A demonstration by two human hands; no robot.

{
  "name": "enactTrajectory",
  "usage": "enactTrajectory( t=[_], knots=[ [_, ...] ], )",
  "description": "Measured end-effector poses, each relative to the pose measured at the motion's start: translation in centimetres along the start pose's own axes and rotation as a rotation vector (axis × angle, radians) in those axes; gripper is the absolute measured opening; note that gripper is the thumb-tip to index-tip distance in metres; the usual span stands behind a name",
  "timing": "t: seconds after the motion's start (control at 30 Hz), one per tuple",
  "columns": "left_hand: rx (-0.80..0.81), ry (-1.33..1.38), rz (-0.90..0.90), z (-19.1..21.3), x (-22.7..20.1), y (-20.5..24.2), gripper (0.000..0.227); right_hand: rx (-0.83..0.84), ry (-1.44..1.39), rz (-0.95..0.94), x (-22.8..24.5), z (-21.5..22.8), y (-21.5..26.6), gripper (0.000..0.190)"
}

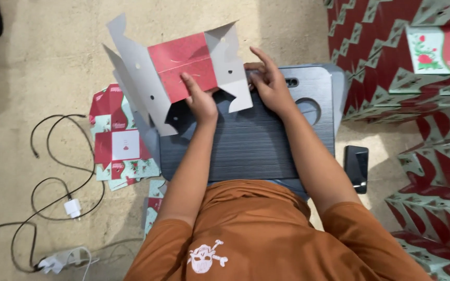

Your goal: The person assembles a small red and white cardboard box by hand. They fold the flaps, tuck the sides into slots, and close the lid to form a finished box, then place it aside.

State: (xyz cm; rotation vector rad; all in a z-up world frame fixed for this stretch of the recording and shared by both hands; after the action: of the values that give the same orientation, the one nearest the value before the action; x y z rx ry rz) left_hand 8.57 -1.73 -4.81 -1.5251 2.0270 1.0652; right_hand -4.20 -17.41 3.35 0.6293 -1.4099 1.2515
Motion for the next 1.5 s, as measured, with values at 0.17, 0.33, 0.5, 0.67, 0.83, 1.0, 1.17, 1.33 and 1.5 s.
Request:
enactTrajectory(
  t=[0.17, 0.33, 0.5, 0.67, 0.83, 1.0, 1.17, 1.33, 1.5],
  knots=[
    [0.045, 0.012, -0.063, -0.2, 1.3, -0.7, 0.071, 0.104, 0.135, 0.019, 1.7, -1.6, 0.5, 0.063],
    [0.167, -0.035, -0.162, -0.8, 1.2, 0.3, 0.059, 0.030, 0.148, 0.119, 2.4, -1.2, 0.3, 0.026],
    [0.378, -0.376, -0.248, -2.4, 1.2, 3.0, 0.035, -0.213, -0.133, -0.043, 0.4, 0.2, 0.4, 0.040],
    [0.555, -0.638, -0.373, -4.5, -0.2, 4.5, 0.027, -0.260, -0.185, -0.069, 0.9, 0.6, 0.2, 0.044],
    [0.703, -0.741, -0.610, -5.9, -1.3, 5.5, 0.021, -0.317, -0.097, -0.116, -0.1, 1.2, 0.2, 0.020],
    [0.588, -0.776, -0.285, -4.7, 0.8, 3.3, 0.032, -0.113, 0.068, -0.114, 0.9, 0.7, -0.5, 0.030],
    [0.592, -0.756, -0.240, -4.6, 0.1, 4.0, 0.025, 0.070, -0.119, -0.210, -0.1, 0.1, -0.1, 0.020],
    [0.594, -0.808, -0.050, -4.3, 0.5, 3.6, 0.025, 0.149, -0.182, -0.277, -0.6, 0.9, 0.2, 0.017],
    [0.752, -0.661, -0.363, -5.3, 0.0, 4.5, 0.017, 0.067, -0.085, -0.260, 0.8, 0.7, 0.1, 0.021]
  ],
)
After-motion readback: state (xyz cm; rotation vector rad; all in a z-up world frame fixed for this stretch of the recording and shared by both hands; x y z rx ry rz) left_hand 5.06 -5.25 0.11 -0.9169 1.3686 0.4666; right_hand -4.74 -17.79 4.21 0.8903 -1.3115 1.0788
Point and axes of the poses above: each hand's wrist, its own y-axis away from the middle knuckle, its own z-axis out of the back of the hand, x = y × z, the point moved 8 cm from there along -y, towards the middle knuckle, and after that the axes turned 6 degrees about x, right-handed, at the moved point
